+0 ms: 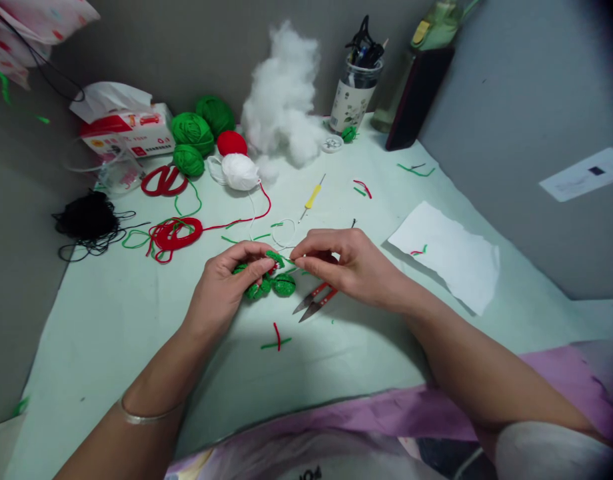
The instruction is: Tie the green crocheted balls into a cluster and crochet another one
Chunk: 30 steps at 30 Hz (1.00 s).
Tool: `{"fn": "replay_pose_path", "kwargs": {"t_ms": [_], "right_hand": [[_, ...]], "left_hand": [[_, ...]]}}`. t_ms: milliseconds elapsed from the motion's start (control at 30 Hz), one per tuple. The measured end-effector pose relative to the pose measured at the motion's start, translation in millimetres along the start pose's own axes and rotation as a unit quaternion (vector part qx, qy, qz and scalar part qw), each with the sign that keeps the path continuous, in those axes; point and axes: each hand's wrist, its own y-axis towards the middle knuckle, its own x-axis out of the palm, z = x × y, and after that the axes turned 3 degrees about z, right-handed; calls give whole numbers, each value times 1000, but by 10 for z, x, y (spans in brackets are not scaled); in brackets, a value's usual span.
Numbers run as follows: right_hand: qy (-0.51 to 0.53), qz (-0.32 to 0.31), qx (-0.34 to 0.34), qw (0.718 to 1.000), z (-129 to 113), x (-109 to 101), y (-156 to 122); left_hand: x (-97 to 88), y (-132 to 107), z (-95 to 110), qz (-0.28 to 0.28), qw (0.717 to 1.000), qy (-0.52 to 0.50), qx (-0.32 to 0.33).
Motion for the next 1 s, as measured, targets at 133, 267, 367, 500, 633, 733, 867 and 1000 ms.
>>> {"fn": "replay_pose_path", "kwargs": {"t_ms": [133, 267, 367, 500, 633, 733, 867, 1000], "right_hand": [[54, 0, 10, 998, 12, 28, 20], [122, 3, 18, 992, 60, 102, 42], [163, 12, 12, 986, 108, 156, 58], [172, 10, 10, 985, 143, 176, 73], [130, -20, 20, 991, 128, 133, 64], [100, -31, 10, 994, 103, 85, 49], [114, -32, 17, 993, 108, 48, 41], [206, -41, 49, 977, 175, 117, 57]], "left_hand": [[23, -9, 17, -5, 998, -60, -29], [59, -16, 41, -20, 993, -106, -56], [80, -22, 50, -23, 990, -126, -67], [99, -33, 49, -10, 988, -142, -66], [104, -31, 44, 2, 988, -146, -56], [91, -24, 44, 4, 988, -145, -46], [68, -27, 55, 3, 986, -160, -47], [69, -34, 64, -9, 979, -195, -57]]}}
